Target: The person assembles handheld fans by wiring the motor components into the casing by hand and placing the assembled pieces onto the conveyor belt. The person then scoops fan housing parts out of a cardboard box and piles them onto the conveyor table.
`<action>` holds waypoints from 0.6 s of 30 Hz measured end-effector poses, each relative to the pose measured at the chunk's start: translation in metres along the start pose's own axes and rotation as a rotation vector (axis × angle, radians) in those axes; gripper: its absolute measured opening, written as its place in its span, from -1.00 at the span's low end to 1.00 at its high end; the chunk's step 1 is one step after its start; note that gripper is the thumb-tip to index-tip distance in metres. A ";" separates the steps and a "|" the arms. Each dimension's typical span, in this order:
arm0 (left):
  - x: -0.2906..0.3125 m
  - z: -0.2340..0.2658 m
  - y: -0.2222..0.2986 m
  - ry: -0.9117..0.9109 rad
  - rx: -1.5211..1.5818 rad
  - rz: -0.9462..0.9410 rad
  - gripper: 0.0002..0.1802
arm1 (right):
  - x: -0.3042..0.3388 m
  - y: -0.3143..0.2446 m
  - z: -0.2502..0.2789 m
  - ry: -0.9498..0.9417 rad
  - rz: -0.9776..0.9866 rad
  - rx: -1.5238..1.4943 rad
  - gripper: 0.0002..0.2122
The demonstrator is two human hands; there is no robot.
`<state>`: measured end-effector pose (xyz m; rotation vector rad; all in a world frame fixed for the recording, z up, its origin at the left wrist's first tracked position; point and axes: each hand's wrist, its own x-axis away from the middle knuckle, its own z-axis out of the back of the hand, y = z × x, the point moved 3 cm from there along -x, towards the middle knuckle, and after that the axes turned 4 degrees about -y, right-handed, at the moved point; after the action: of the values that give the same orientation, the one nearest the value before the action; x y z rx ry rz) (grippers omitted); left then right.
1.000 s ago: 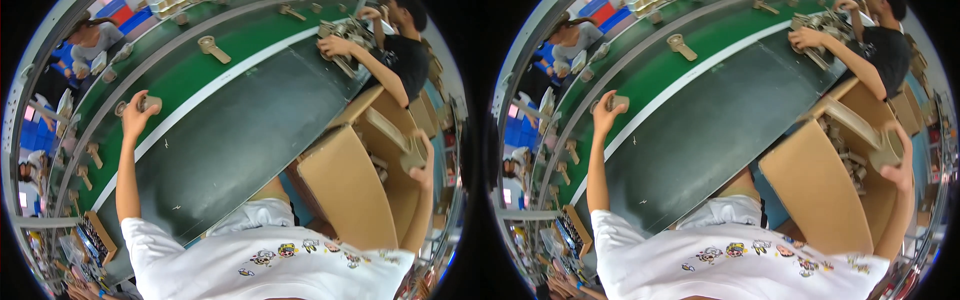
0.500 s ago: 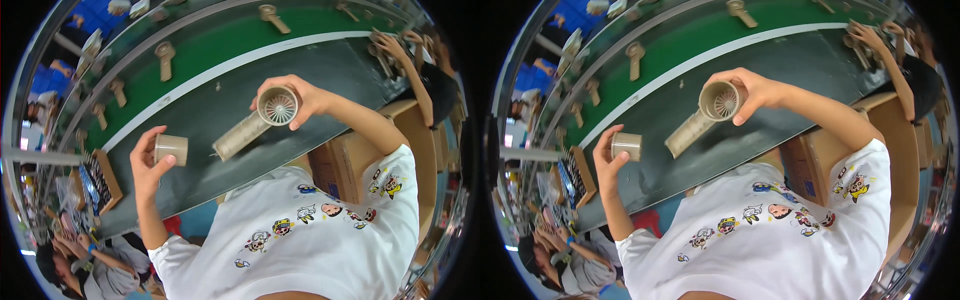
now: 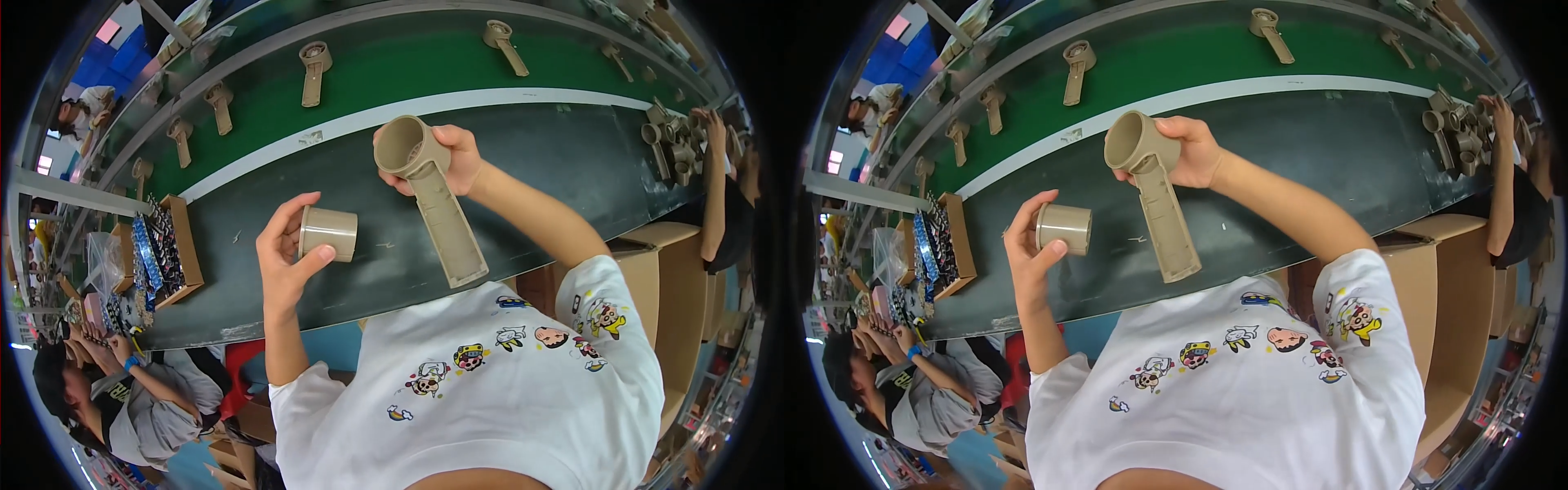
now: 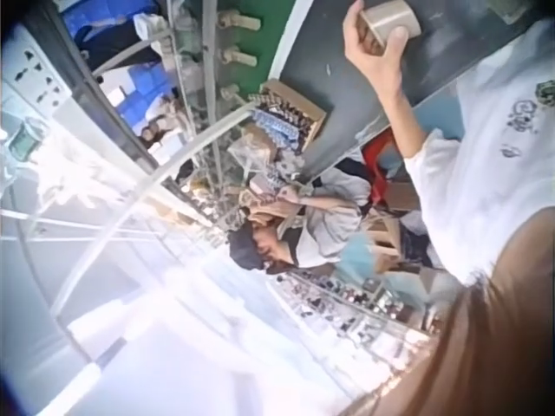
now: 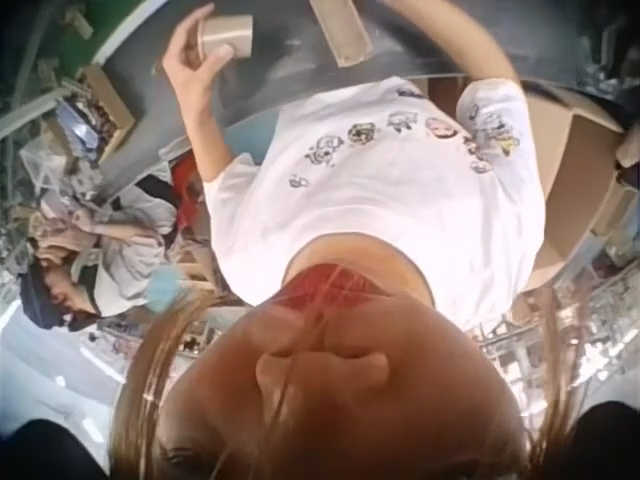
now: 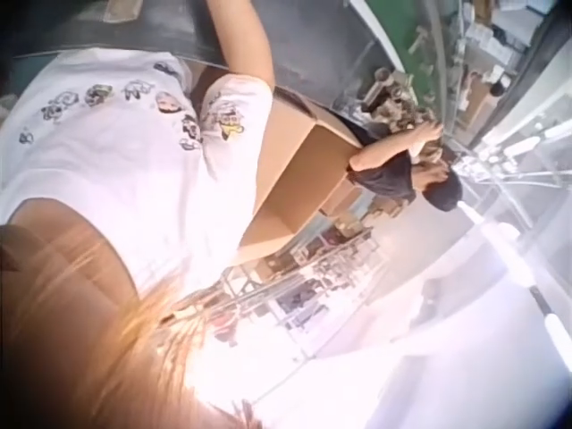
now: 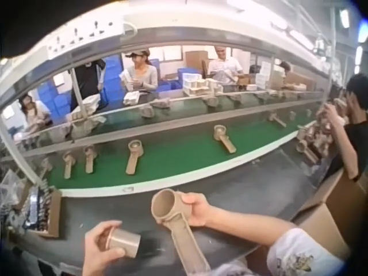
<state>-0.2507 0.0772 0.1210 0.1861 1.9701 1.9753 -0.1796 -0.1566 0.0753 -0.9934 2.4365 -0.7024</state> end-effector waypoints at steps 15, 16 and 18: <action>-0.025 -0.001 -0.044 0.127 0.256 0.012 -0.10 | 0.043 -0.002 -0.059 0.636 0.431 1.344 -0.32; -0.026 -0.005 -0.042 0.128 0.252 0.024 -0.05 | 0.044 -0.002 -0.062 0.648 0.434 1.340 -0.32; -0.027 -0.008 -0.039 0.088 0.237 0.022 -0.03 | 0.044 -0.001 -0.068 0.679 0.513 1.517 -0.31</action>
<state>-0.2225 0.0594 0.0862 0.1812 2.2661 1.7866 -0.2451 -0.1697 0.1217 0.5141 1.5324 -2.2927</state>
